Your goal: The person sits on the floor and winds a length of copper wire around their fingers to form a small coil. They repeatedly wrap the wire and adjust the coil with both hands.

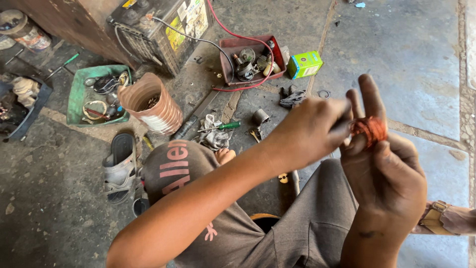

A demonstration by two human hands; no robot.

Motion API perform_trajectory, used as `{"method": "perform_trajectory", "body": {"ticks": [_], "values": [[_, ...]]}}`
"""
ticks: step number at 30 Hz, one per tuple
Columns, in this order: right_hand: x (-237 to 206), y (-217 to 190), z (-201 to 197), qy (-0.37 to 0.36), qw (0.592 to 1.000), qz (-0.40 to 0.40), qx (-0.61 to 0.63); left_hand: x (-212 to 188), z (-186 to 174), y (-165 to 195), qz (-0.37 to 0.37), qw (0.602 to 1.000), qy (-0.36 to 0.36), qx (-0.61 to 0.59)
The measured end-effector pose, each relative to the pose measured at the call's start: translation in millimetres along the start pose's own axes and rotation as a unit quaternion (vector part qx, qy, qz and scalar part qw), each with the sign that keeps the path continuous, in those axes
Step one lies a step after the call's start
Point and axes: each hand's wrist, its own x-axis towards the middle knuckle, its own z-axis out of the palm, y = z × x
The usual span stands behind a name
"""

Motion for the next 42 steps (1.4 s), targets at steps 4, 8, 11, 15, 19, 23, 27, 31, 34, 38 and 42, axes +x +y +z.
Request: {"method": "perform_trajectory", "body": {"ticks": [4,8,11,15,19,23,27,31,34,38,42], "values": [[3,-1,18,-0.063,0.997,0.006,0.042,5,-20,5,0.008,0.999,0.039,-0.029],[3,-5,34,-0.067,0.998,-0.003,-0.016,2,-35,10,0.063,0.995,0.076,-0.031],[0,-4,39,-0.048,0.998,-0.007,-0.035,1,-39,13,0.06,0.995,0.07,-0.049],[4,-3,29,-0.095,0.995,-0.005,0.0,1,-36,9,0.033,0.997,0.062,-0.016],[11,-8,12,-0.085,0.996,0.024,0.021,1,-31,0,0.002,0.996,-0.078,0.046],[11,-9,7,-0.039,0.999,0.018,0.023,-5,-24,-4,0.023,0.983,-0.169,0.062],[9,-7,11,-0.04,0.999,0.013,0.008,-7,-26,-6,0.016,0.985,-0.156,0.075],[11,-5,16,-0.026,0.999,0.009,0.019,-5,-25,-5,-0.019,0.986,-0.137,0.088],[13,-5,18,-0.038,0.998,0.025,0.044,0,-24,-4,-0.027,0.991,-0.097,0.085],[15,-3,18,-0.076,0.995,0.03,0.056,8,-31,-6,-0.014,0.998,-0.024,0.056],[16,0,15,-0.087,0.995,0.04,0.037,6,-41,-7,-0.022,1.0,-0.004,0.006]]}}
